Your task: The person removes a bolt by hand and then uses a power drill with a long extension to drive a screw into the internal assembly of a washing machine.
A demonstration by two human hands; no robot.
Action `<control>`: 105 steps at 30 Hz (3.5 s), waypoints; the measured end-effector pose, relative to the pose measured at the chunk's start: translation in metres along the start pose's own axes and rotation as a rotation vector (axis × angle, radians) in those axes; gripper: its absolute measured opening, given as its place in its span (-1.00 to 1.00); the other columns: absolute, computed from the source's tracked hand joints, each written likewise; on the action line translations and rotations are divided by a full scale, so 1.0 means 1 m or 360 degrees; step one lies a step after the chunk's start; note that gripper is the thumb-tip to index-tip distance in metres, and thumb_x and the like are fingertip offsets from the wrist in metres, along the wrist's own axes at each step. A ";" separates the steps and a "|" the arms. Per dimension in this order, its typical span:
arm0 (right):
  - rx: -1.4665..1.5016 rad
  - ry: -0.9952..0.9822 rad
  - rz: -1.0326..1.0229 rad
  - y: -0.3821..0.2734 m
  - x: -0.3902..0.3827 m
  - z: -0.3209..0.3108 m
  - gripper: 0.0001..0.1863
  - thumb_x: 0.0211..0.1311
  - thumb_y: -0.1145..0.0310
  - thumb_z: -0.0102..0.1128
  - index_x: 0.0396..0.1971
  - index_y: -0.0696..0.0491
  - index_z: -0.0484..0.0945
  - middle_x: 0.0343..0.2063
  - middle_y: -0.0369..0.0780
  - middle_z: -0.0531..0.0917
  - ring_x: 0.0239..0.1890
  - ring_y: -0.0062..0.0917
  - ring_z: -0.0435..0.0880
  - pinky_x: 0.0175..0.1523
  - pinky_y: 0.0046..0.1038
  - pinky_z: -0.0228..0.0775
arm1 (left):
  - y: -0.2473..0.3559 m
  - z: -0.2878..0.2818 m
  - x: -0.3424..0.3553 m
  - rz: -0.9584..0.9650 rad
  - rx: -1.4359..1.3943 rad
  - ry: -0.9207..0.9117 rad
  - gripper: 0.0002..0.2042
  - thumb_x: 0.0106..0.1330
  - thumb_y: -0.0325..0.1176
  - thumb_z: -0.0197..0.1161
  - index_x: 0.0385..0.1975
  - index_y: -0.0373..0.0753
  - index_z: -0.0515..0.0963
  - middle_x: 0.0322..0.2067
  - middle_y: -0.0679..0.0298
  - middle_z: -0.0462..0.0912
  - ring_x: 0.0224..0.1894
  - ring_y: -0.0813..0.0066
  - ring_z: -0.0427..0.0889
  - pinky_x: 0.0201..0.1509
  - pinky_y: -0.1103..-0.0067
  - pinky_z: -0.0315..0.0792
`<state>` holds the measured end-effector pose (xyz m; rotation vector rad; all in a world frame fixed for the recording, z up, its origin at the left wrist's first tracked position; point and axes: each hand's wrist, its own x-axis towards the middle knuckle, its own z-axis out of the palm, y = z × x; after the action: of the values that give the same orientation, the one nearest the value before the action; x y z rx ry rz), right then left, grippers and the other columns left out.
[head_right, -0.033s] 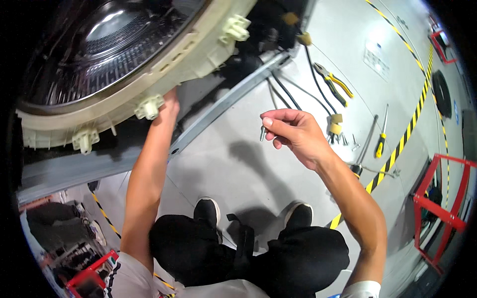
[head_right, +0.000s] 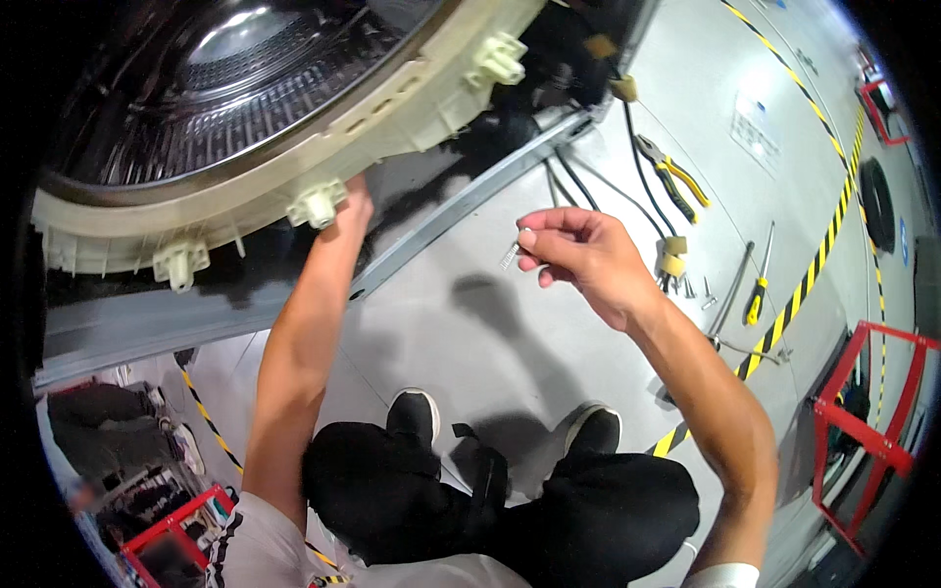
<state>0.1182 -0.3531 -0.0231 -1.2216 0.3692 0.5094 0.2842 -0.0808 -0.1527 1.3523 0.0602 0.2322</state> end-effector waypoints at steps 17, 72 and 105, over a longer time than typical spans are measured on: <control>0.1266 0.0243 -0.0397 0.057 0.140 0.161 -0.80 0.03 0.55 0.19 -0.32 0.13 0.40 -0.43 -0.21 0.56 -0.39 -0.55 0.57 -0.25 -0.57 0.45 | 0.024 -0.007 -0.017 -0.0489 -0.0666 0.0040 -0.69 0.23 -0.29 0.12 -0.06 -0.23 0.36 -0.11 0.25 0.46 -0.03 0.46 0.41 0.11 0.52 0.32; 0.0082 0.1080 -0.1061 0.052 0.180 0.181 -0.89 -0.13 0.56 0.13 -0.52 0.22 0.58 -0.54 0.02 0.59 -0.42 -0.15 0.62 -0.33 -0.41 0.42 | 0.019 -0.044 -0.006 -0.0720 -0.0732 -0.0057 -0.60 0.14 0.01 0.11 -0.08 -0.05 0.44 -0.08 0.35 0.48 0.03 0.40 0.41 0.12 0.38 0.30; 0.0014 0.1065 -0.0936 0.043 0.175 0.185 -0.85 -0.13 0.55 0.14 -0.48 0.25 0.55 -0.49 0.06 0.58 -0.34 -0.07 0.58 -0.28 -0.33 0.42 | 0.018 -0.054 0.006 -0.0469 -0.0815 -0.0382 -0.59 0.27 -0.09 0.00 0.00 -0.23 0.35 -0.04 0.20 0.45 0.02 0.35 0.42 0.13 0.48 0.31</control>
<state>0.2395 -0.1356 -0.0933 -1.3971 0.5423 -0.4237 0.2785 -0.0244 -0.1460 0.8388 -0.0029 -0.1587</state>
